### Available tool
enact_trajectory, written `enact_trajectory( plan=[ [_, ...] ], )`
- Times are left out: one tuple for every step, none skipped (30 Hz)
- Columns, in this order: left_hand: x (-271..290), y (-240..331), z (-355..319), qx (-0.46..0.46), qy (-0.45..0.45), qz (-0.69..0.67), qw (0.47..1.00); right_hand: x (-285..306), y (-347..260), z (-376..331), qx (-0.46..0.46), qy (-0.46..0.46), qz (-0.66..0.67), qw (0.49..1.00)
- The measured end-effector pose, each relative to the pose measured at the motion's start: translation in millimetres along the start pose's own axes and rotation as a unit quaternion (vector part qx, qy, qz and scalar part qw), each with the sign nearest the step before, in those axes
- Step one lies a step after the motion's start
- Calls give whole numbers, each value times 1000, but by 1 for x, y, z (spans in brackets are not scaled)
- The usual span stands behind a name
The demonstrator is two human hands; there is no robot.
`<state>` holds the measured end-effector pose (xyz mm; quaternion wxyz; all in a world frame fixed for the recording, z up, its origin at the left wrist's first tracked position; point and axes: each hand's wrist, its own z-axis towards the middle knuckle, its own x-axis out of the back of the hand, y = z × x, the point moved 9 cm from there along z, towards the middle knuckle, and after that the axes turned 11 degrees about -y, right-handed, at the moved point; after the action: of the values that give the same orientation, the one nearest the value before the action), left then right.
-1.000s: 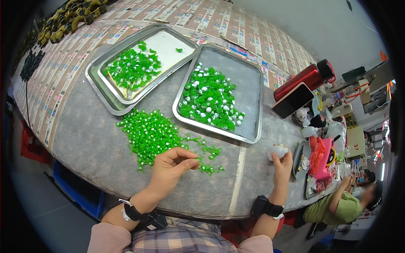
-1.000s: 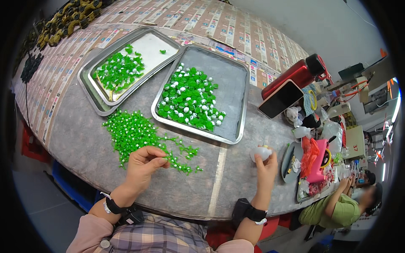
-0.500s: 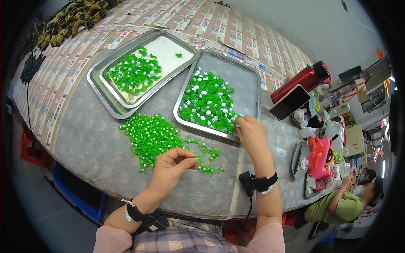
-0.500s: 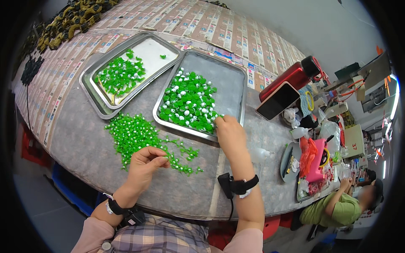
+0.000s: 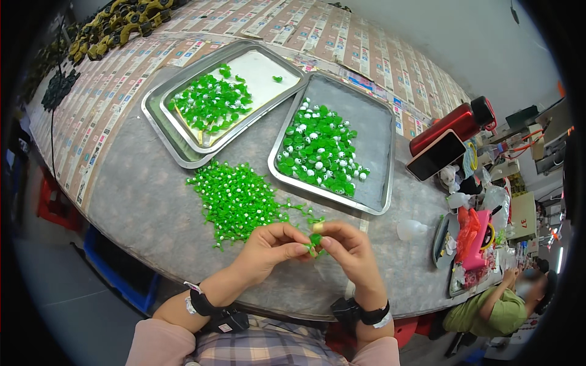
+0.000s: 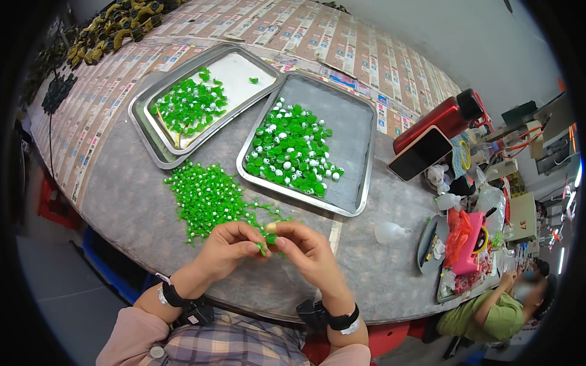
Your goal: The person repeatedly picks up small green plastic components and white spherical beads from a table. They apply a small amount of liquid from a squeeze bottle to the green part and then attach the white bead to it. The assembled units are placed into a metal tray. The process is repeated continuously throughout the clip.
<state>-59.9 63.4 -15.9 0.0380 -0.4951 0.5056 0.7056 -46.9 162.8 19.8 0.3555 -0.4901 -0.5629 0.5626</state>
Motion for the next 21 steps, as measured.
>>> enact_trajectory(
  plan=[
    [2,0,0,0,8,-7,1000,-2,0,-1,5,1,-38,999],
    [3,1,-1,-1,8,-7,1000,-2,-1,-2,22,14,-74,997],
    [3,1,0,-1,6,-8,1000,-2,1,-3,16,20,-83,996],
    [3,1,1,-2,5,-10,1000,-2,1,-4,10,26,-93,995],
    [4,1,1,-3,7,-21,1000,-2,3,-6,3,33,-102,994],
    [5,0,1,-4,9,-33,999,-2,4,-8,5,36,-107,994],
    [6,-1,0,-4,11,-45,999,-3,5,-10,8,40,-113,993],
    [6,-1,0,-3,12,-45,999,-3,6,-12,10,43,-118,992],
    [6,-2,0,-3,12,-46,999,-3,7,-13,7,46,-112,993],
    [6,-2,0,-2,12,-46,999,-3,7,-13,4,49,-105,993],
    [6,-3,0,-1,15,-47,999,-3,8,-13,1,52,-99,994],
    [7,-2,0,-2,18,-46,999,-3,2,-12,24,48,-141,989],
    [8,-2,0,-3,22,-45,999,-1,-3,-12,47,44,-183,981],
    [7,-2,0,-1,24,-43,999,-2,-8,-12,70,40,-224,971],
    [7,-2,0,1,25,-40,999,3,-5,-13,66,61,-162,983],
    [6,-2,0,3,27,-38,999,7,-1,-15,62,81,-100,990],
    [5,-2,1,4,21,-30,999,10,3,-16,58,100,-37,993],
    [5,-4,1,6,15,-23,1000,11,4,-16,56,107,-11,993],
    [4,-5,2,8,10,-15,1000,10,4,-14,55,114,14,992],
    [5,-5,1,8,14,-16,1000,10,5,-13,53,121,39,990],
    [6,-6,1,8,18,-18,1000,7,8,-13,52,121,44,990]
  ],
)
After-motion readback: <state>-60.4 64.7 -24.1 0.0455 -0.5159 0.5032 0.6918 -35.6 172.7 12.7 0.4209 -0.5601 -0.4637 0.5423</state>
